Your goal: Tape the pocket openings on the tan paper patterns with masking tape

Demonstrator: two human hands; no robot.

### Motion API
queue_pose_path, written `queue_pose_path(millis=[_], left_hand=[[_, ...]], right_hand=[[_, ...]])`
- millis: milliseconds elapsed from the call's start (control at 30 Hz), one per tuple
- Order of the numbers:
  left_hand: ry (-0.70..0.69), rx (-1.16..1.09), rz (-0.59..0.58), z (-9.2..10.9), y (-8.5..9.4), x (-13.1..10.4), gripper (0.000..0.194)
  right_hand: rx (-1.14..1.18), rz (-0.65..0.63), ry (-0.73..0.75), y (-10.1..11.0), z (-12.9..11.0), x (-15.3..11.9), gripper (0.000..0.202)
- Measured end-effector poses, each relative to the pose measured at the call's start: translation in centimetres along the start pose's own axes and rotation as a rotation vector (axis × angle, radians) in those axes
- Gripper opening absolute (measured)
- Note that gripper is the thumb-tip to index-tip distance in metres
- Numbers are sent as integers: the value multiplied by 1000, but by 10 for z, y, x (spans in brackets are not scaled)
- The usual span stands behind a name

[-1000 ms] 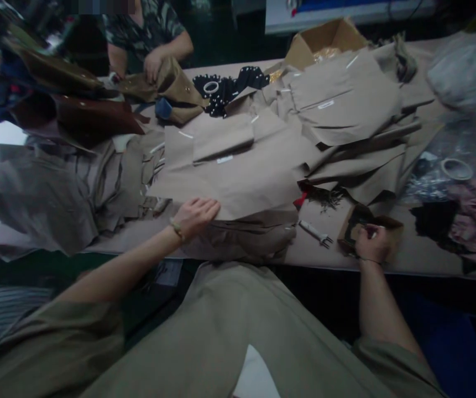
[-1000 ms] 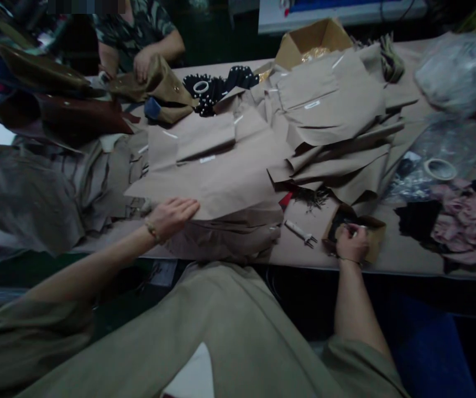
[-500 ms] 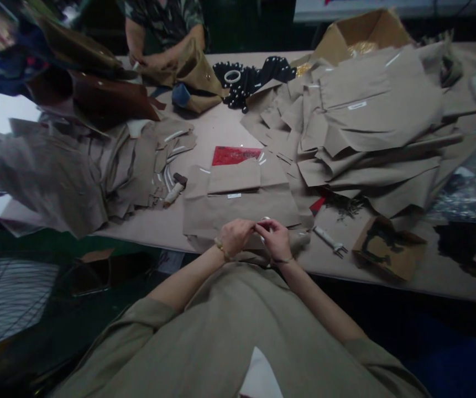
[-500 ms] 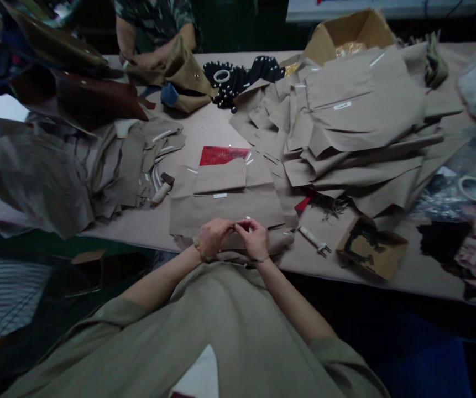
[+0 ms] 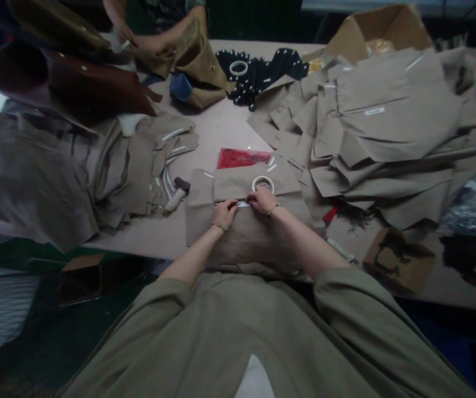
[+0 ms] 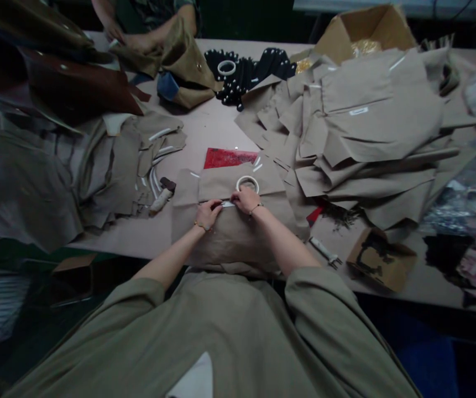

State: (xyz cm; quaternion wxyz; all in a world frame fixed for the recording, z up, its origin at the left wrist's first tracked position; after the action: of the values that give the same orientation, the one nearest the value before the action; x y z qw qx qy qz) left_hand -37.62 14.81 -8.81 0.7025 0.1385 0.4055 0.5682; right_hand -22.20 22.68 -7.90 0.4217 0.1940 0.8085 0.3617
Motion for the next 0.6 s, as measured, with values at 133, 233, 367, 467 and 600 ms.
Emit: queue_pose_path(millis=[133, 233, 367, 467, 600], left_hand=[[-39, 1, -38, 3, -5, 11, 25], [-23, 26, -43, 4, -6, 14, 25], [2, 34, -45, 3, -7, 16, 26], [-17, 31, -48, 4, -8, 17, 27], [2, 70, -54, 4, -7, 18, 27]], right_hand=[[-4, -45, -5, -6, 6, 7, 29], [-23, -82, 1, -6, 8, 10, 30], [-42, -107, 17, -4, 9, 15, 29], [-52, -123, 23, -4, 10, 17, 29], [-48, -143, 34, -3, 10, 19, 29]])
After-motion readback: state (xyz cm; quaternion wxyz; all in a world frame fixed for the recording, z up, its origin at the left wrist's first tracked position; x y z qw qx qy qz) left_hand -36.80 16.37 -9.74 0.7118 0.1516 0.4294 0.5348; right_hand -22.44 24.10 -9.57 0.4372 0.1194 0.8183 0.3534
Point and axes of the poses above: each hand's wrist, its own x-axis towards the middle knuckle, its own y-axis out of the back of the hand, z = x × y, the point moved 7 cm from there along x, towards the middle knuckle, and after that the axes turned 13 degrees about -z, right-handed, at the moved point
